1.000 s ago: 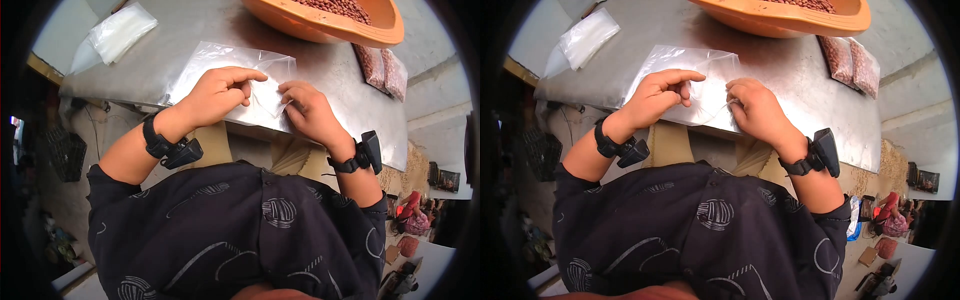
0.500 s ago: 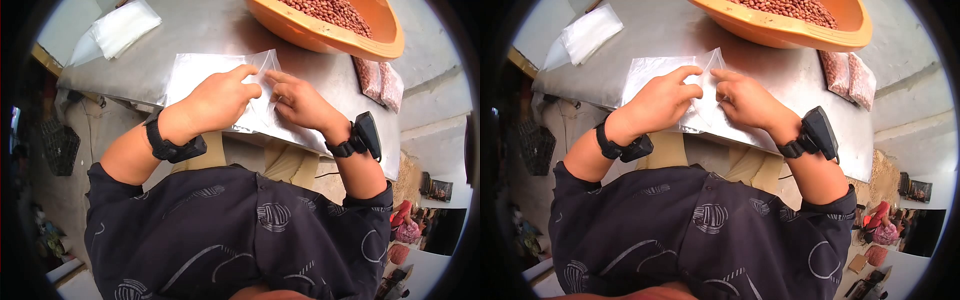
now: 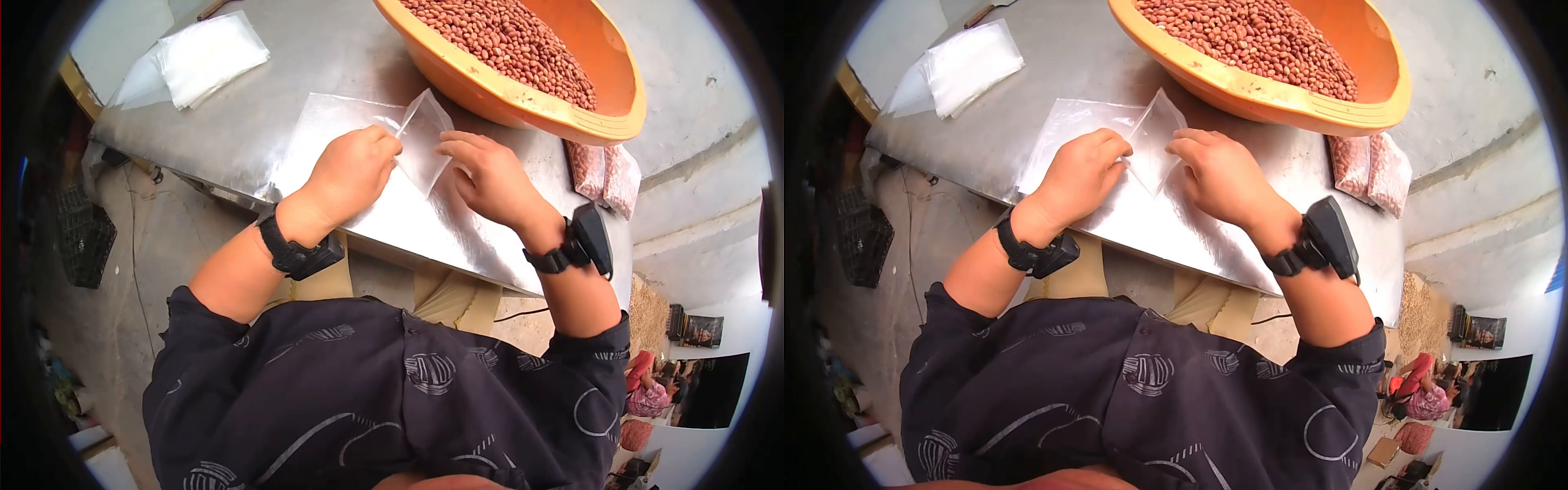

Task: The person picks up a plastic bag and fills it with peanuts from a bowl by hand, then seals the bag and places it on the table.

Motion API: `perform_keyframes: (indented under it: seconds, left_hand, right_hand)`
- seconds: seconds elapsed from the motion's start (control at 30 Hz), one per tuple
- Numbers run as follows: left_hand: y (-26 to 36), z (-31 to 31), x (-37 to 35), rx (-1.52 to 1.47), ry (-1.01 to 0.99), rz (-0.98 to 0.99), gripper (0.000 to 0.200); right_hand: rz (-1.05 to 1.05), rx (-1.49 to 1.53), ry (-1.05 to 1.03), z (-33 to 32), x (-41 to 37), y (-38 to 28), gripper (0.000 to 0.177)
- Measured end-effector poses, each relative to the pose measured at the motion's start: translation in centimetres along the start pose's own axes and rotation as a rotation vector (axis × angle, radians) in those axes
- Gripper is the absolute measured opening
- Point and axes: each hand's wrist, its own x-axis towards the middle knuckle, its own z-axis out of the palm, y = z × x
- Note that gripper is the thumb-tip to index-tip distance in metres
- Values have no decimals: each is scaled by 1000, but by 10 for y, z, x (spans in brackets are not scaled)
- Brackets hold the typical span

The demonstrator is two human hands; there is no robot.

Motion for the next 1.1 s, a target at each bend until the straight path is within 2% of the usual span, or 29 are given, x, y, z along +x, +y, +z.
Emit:
perform_keyframes:
  seconds: [0.03, 0.13, 0.2, 0.27, 0.33, 0.43, 0.53, 0.57, 0.67, 0.77, 1.0, 1.1]
  left_hand:
    - [-1, 2, -1, -16, 5, -8, 19]
    - [-2, 12, -5, -104, 37, -18, 18]
    - [-2, 18, -8, -154, 78, -13, 18]
    - [-2, 22, -10, -189, 101, -13, 18]
    - [-3, 23, -13, -208, 114, -20, 18]
    - [0, 22, -14, -216, 110, -8, 17]
    - [0, 20, -13, -234, 93, -25, 14]
    - [-1, 20, -12, -240, 93, -26, 14]
    - [-1, 20, -11, -274, 96, -39, 14]
    - [-2, 20, -12, -311, 120, -48, 13]
    - [-8, 24, -14, -288, 179, 25, 12]
    - [-8, 22, -13, -307, 180, 24, 12]
  right_hand:
    - [-85, -32, 134, -11, 2, -7, 23]
    - [-227, -151, 335, -65, 14, -22, 19]
    - [-146, -197, 451, -91, 22, -5, 17]
    - [149, -121, 427, -113, 30, 26, 20]
    - [337, -161, 283, -132, 34, 78, 33]
    - [469, -240, 54, -145, 30, 141, 45]
    - [600, -181, -181, -155, 35, 160, 46]
    - [681, -141, -298, -160, 41, 164, 56]
    - [902, -220, -366, -155, 56, 127, 66]
    - [847, -256, -387, -139, 63, 129, 73]
    - [899, -159, -600, -126, 78, 127, 75]
    - [882, 63, -555, -119, 70, 148, 64]
